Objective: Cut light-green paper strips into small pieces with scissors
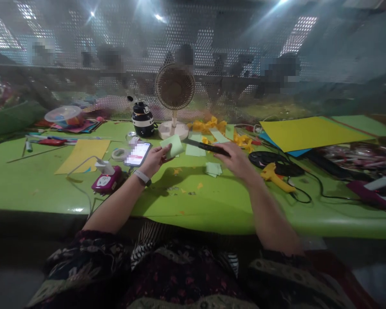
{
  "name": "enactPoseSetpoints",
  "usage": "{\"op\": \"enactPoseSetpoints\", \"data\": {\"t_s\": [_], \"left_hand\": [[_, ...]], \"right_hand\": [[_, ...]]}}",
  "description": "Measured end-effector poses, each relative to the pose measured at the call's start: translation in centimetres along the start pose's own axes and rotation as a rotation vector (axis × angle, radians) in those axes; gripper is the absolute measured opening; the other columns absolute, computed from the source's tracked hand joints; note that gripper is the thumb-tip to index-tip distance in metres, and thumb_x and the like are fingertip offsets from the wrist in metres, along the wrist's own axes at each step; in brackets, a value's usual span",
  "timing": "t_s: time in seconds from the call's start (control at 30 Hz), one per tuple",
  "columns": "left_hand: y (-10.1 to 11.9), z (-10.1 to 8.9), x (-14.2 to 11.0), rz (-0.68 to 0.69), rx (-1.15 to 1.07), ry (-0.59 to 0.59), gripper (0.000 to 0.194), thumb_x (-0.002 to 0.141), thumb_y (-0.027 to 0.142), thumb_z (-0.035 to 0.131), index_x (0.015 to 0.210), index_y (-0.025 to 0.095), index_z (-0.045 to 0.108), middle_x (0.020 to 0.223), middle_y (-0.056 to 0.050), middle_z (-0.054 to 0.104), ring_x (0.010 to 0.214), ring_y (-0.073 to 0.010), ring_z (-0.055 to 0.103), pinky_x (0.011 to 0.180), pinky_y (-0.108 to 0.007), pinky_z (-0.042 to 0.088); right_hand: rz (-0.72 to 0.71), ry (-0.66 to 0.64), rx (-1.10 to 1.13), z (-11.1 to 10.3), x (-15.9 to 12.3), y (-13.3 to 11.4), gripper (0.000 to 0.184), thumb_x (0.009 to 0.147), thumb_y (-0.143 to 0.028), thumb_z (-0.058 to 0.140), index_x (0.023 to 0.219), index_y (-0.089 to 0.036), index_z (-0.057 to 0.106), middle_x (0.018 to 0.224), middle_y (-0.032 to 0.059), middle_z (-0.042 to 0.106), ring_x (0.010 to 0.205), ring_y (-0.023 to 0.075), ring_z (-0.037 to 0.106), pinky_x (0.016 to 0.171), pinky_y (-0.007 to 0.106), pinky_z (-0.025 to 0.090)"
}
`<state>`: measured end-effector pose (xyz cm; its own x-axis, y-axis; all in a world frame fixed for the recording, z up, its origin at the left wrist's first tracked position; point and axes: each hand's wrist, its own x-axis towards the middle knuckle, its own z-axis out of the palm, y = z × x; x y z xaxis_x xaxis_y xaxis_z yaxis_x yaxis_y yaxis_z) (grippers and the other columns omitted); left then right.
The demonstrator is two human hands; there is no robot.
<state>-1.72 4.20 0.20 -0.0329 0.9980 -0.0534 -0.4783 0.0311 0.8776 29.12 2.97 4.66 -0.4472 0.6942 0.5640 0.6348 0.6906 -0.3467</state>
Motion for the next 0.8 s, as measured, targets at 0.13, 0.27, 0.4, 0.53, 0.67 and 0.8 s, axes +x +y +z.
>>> {"op": "enactPoseSetpoints", "data": {"t_s": [0.13,0.27,0.4,0.53,0.67,0.8], "left_hand": [[0.1,-0.1,0.0,0.012,0.011,0.017,0.022,0.078,0.023,0.086,0.086,0.010,0.070,0.083,-0.005,0.074,0.069,-0.0110,0.069,0.077,-0.027,0.065],[-0.2,-0.5,0.3,0.012,0.024,0.002,0.025,0.075,0.025,0.088,0.085,0.010,0.070,0.082,-0.005,0.073,0.071,-0.0114,0.070,0.080,-0.028,0.065],[-0.5,-0.8,0.6,0.004,0.027,-0.017,0.027,0.074,0.026,0.090,0.084,0.010,0.071,0.084,-0.005,0.074,0.072,-0.0115,0.070,0.080,-0.029,0.065],[-0.7,-1.0,0.7,0.023,0.029,-0.027,0.027,0.074,0.027,0.089,0.083,0.010,0.071,0.087,-0.008,0.075,0.073,-0.0130,0.071,0.076,-0.029,0.065],[-0.7,-1.0,0.7,0.031,0.037,-0.032,0.026,0.075,0.027,0.088,0.085,0.010,0.072,0.089,-0.009,0.075,0.075,-0.0139,0.071,0.076,-0.029,0.064],[-0.8,-1.2,0.9,0.020,0.040,-0.033,0.026,0.074,0.027,0.088,0.085,0.010,0.072,0.086,-0.007,0.074,0.071,-0.0122,0.068,0.077,-0.030,0.064]], "right_hand": [[-0.043,0.002,-0.140,0.2,0.0,1.3,0.033,0.098,-0.028,0.058,0.128,-0.018,0.069,0.119,0.0162,0.071,0.113,0.0331,0.063,0.102,0.054,0.048],[-0.058,-0.016,-0.191,0.9,-0.2,1.0,0.036,0.098,-0.027,0.059,0.132,-0.019,0.068,0.121,0.0156,0.072,0.114,0.0324,0.063,0.102,0.054,0.049],[-0.069,0.007,-0.198,1.2,-0.2,0.9,0.037,0.097,-0.026,0.060,0.133,-0.023,0.069,0.121,0.0133,0.073,0.114,0.0317,0.064,0.101,0.054,0.050],[-0.079,0.058,-0.210,1.0,-0.2,1.2,0.036,0.097,-0.025,0.061,0.131,-0.022,0.070,0.119,0.0135,0.074,0.111,0.0321,0.065,0.099,0.054,0.051],[-0.077,0.071,-0.211,0.8,-0.3,1.2,0.035,0.097,-0.026,0.062,0.130,-0.024,0.071,0.118,0.0129,0.074,0.110,0.0319,0.065,0.098,0.054,0.051],[-0.079,0.042,-0.222,1.1,-0.4,1.1,0.035,0.098,-0.028,0.060,0.132,-0.024,0.070,0.120,0.0124,0.074,0.111,0.0310,0.065,0.098,0.052,0.051]]}}
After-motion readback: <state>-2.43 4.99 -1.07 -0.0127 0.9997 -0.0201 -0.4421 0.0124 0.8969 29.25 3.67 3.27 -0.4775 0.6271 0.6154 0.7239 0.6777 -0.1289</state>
